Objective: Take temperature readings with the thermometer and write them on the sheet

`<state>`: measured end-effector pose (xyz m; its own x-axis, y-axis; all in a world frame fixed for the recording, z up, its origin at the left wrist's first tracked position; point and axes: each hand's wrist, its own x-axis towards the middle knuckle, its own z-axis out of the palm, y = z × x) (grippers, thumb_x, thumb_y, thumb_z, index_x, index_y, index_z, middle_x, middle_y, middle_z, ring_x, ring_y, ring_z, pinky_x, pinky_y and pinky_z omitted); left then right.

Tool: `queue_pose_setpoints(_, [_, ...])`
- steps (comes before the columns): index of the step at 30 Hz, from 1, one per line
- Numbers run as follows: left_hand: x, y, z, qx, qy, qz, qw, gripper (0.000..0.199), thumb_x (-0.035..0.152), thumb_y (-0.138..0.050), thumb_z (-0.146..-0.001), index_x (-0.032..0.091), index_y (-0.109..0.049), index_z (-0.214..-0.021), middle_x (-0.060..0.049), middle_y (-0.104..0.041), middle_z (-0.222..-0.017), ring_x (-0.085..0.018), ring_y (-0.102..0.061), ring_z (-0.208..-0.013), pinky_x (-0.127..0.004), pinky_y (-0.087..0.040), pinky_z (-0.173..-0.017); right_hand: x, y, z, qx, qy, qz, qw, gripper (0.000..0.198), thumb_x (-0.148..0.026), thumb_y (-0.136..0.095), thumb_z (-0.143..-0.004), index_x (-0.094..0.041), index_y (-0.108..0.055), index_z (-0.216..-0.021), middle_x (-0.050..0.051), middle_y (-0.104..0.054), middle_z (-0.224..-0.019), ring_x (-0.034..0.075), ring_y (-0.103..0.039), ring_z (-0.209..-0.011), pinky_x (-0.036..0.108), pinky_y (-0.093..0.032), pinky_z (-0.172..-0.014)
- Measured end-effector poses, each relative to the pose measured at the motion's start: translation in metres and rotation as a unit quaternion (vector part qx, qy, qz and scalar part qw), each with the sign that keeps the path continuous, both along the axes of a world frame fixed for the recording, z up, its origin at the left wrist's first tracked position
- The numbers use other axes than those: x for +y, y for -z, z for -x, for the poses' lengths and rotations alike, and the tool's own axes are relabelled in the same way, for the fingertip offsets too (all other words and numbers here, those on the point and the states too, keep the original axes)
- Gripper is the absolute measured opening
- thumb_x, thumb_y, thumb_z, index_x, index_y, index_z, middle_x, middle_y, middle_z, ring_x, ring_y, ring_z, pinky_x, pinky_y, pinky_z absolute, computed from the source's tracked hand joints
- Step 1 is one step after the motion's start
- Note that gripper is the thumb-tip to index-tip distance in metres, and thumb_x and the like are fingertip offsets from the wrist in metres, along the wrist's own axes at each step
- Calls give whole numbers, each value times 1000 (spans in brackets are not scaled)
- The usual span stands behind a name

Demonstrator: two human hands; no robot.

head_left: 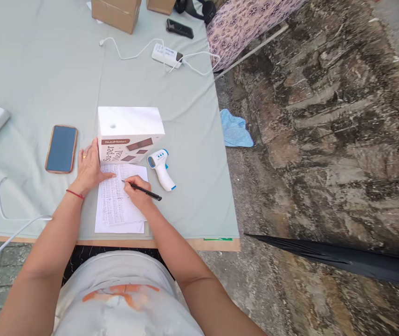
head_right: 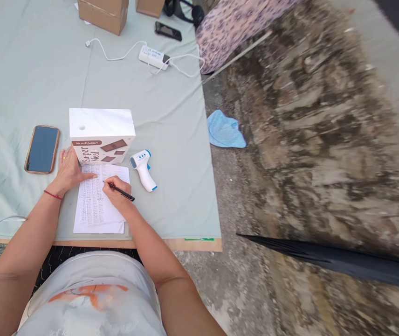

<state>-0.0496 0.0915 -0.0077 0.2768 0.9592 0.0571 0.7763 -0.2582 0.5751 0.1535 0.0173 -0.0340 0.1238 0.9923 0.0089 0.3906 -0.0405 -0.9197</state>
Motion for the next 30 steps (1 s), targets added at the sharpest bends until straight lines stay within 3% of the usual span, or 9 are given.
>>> queue_pose_setpoints(14, [-1, -3, -1, 11, -6, 4, 1000, 138, 43, -95, -71, 23, 0, -168, -24, -34, -170, -46, -31, -160, -72, -13, -133, 0, -5, 0, -15, 12, 18, 1000, 12, -35, -55, -75, -26, -63, -72, -3, -63, -64, 18, -58, -64, 30, -45, -62])
queue_pose_setpoints(30, [0, 2, -1, 6, -4, -7, 1000, 145, 44, -97, -69, 24, 6, -168, -25, -34, -170, -48, -32, -159, -74, -14, -132, -1, -3, 0, -13, 14, -7, 1000, 10, -35, -55, -74, -26, -60, -72, -3, -60, -64, 18, -55, -61, 30, -44, -62])
